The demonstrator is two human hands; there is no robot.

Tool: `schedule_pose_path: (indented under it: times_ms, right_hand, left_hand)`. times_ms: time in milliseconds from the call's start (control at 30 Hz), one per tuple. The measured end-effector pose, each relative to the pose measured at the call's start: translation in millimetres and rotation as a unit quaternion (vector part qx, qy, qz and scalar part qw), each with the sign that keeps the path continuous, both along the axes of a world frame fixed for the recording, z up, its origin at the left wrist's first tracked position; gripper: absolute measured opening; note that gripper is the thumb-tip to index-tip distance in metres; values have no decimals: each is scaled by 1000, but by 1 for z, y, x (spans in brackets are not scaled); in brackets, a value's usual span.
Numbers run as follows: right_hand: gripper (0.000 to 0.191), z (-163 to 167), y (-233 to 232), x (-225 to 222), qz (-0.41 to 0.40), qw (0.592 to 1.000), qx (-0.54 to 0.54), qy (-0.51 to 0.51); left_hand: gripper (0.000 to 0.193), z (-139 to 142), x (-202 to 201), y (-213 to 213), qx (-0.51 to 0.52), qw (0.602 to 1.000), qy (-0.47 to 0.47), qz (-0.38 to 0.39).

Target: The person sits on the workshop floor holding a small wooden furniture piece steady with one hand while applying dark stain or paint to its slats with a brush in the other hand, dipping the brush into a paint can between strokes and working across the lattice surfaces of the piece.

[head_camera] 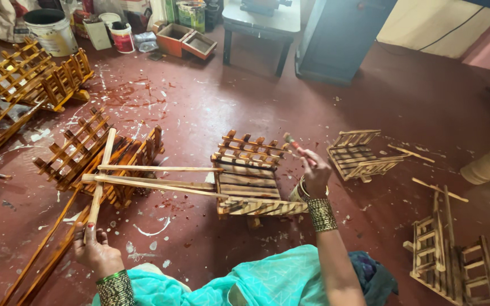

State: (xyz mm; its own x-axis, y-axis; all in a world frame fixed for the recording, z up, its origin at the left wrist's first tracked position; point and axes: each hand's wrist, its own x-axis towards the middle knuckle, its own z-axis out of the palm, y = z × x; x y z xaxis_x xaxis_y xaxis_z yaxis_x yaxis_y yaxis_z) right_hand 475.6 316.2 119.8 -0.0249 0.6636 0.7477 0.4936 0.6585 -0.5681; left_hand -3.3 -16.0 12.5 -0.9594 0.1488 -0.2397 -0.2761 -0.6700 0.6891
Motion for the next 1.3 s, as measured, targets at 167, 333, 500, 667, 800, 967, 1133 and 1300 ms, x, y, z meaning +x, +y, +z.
schedule_pose_path:
  times_ms: [167,333,500,667,800,967,1133,1300]
  right_hand:
    - [26,5,-4,4,12,991,-4,-130]
    - [27,12,-3,4,-27,986,65,-150]
    - [25,16,-9,-4,6,995,-6,-100]
    - [24,15,-10,0,-31,993,-30,-106]
    - [22,10,-3,-6,10,987,48,-156]
    - [22,11,0,-6,43,967,56,-245]
    - [22,15,3,-4,2,974,64,-218]
    - [25,9,12,-4,44,981,38,-183]
  left_hand:
    - [26,-1,1,1,0,1000,14,4]
    - [25,0,1,1,6,1000,9,5]
    - [26,1,2,1,16,1000,16,2]
    - [26,1,2,4,4,1000,0,9]
    - [25,1,0,1,9,1000,8,6]
    - [25,2,3,1,-1,1000,9,3]
    - [24,2,2,2,-12,1000,-3,5]
    - [23,1,3,2,1,1000,10,-2]
